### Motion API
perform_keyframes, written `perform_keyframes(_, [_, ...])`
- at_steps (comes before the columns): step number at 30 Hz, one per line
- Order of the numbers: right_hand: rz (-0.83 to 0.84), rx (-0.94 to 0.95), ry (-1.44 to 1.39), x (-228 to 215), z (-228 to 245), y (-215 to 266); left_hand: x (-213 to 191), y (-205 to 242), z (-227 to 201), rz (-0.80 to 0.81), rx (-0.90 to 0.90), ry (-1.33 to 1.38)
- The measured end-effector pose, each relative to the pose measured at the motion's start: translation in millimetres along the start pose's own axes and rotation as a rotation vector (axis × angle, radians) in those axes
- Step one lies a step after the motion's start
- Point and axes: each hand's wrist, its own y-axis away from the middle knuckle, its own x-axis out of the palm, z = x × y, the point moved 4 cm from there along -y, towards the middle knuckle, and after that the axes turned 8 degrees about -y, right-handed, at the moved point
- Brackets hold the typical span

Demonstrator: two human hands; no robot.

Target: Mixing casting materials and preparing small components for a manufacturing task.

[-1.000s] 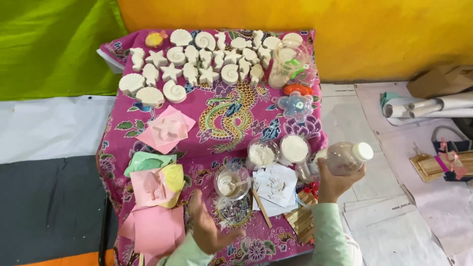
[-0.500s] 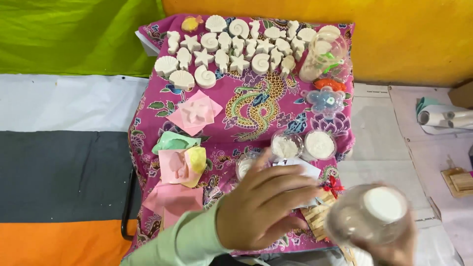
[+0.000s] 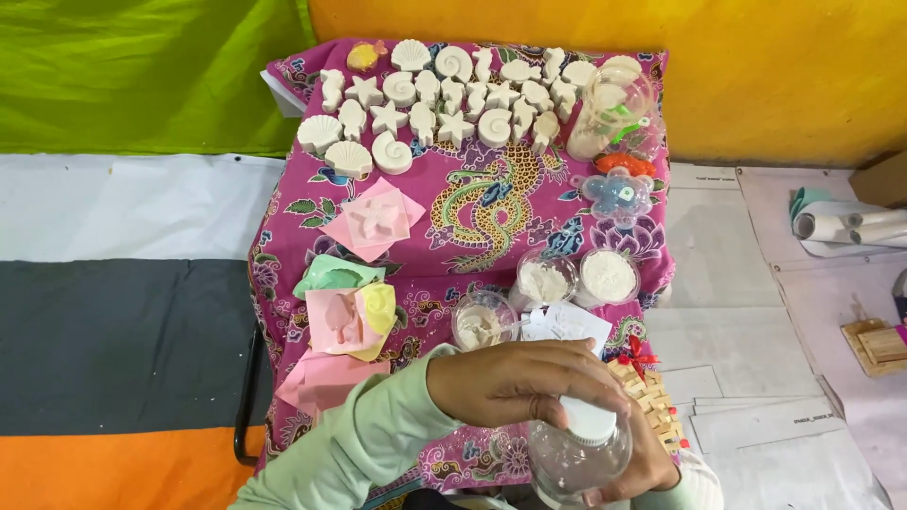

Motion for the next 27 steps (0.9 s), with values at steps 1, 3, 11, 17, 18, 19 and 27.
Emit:
perform_keyframes(1, [0.053,0.026,-0.051,-5.4,11.4,-36.7,0.5,2.4,2.4,-0.048,0.007,-0.001])
perform_keyframes(3, [0.157,0.081,-0.153,-22.8,32.3,-104.7,3.8,4.6,6.1,-0.101,0.012,0.002])
perform_keyframes(11, [-0.068,0.269,0.029,1.3,77.4,-165.7,-2.4,-7.9,-23.0,-0.607,-0.214,-0.493])
perform_keyframes(17, [-0.087,0.553,0.194,0.5,81.9,-158.9,5.7,1.5,-12.0,-0.382,-0.333,-0.360])
perform_keyframes(18, [-0.076,0.552,0.190,-1.1,78.4,-157.9,3.2,10.3,-4.6,-0.389,-0.341,-0.364])
perform_keyframes(19, [-0.076,0.656,0.165,-3.6,71.1,-154.8,6.3,16.5,2.4,-0.276,-0.277,-0.230])
perform_keyframes(27, [-0.040,0.787,0.282,3.6,64.4,-153.0,14.0,29.7,12.1,-0.201,-0.150,-0.615])
